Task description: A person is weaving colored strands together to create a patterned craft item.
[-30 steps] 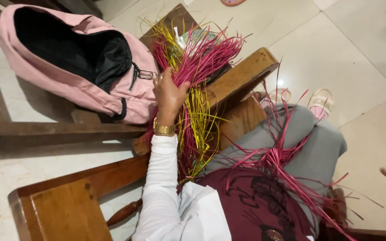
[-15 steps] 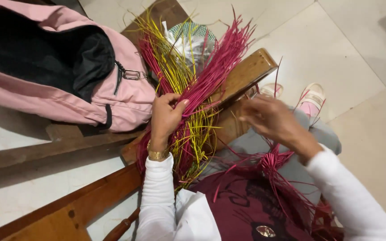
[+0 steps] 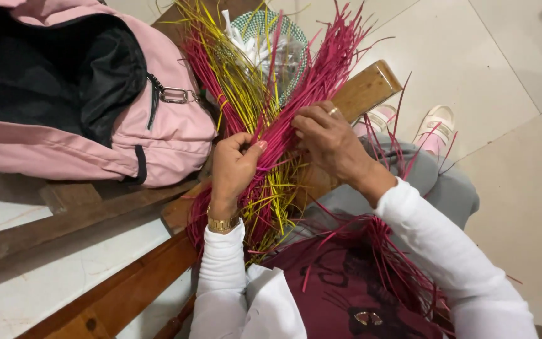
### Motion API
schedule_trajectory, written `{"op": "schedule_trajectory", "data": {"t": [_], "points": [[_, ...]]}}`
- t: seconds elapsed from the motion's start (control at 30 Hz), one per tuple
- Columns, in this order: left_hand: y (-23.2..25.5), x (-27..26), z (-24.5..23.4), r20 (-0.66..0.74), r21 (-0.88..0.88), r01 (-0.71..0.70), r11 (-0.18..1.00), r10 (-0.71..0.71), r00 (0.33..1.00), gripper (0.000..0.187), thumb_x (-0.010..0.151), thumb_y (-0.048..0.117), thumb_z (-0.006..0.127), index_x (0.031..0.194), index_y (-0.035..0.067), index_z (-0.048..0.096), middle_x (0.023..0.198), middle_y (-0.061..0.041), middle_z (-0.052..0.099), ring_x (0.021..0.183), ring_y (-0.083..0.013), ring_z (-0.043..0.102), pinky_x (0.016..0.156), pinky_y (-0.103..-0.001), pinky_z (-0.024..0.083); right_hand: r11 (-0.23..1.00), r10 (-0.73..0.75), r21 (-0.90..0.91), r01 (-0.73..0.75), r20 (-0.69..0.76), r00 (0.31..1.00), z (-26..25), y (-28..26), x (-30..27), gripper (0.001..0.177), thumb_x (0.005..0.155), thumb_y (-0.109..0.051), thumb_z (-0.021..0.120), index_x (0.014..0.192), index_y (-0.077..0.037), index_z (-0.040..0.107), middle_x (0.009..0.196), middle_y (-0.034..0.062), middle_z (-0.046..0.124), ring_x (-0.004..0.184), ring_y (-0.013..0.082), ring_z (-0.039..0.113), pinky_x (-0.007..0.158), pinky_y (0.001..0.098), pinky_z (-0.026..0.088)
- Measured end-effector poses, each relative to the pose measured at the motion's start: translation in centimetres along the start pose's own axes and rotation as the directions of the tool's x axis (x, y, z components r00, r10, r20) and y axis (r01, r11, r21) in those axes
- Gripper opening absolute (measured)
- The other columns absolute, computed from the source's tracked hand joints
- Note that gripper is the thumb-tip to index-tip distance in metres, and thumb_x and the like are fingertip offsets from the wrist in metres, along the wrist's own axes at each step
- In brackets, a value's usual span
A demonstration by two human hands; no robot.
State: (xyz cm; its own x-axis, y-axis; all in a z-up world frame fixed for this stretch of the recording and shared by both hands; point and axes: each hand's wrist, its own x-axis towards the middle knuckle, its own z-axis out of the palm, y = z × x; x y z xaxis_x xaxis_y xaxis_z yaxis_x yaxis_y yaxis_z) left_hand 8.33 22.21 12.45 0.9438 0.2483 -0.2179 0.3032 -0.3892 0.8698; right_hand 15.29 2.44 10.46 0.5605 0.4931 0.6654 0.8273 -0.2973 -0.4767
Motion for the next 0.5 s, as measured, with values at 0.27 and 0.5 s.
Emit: {"op": "schedule_trajectory", "data": {"t": [0.27,0.5], "points": [[-1.9,0.6,0.4,0.024,-0.035,0.060,0.998,-0.059,0.998,0.013,0.082,0.019,0.068,0.072,0.010,0.070,0.056,-0.004,0.059,0.058,-0.0123,0.052,0.055,-0.028,0.045,0.984,0.039,-0.176,-0.029,0.058,0.998,0.6,-0.1,-1.9,0.007,0.088,-0.010,0.063,0.094,-0.011,0.064,0.085,0.0083,0.058,0.076,0.0311,0.054,0.063,0.0394,0.042],[-0.8,0.0,0.9,0.010,-0.042,0.012,0.999,-0.011,1.000,0.013,0.081,0.013,0.067,0.070,0.007,0.068,0.052,-0.002,0.055,0.053,-0.0104,0.048,0.048,-0.025,0.041,0.960,0.050,-0.278,-0.035,0.047,0.998,0.6,-0.2,-2.8,0.003,0.088,-0.014,0.062,0.088,-0.016,0.063,0.079,0.0038,0.055,0.075,0.0272,0.053,0.064,0.0376,0.036]]}}
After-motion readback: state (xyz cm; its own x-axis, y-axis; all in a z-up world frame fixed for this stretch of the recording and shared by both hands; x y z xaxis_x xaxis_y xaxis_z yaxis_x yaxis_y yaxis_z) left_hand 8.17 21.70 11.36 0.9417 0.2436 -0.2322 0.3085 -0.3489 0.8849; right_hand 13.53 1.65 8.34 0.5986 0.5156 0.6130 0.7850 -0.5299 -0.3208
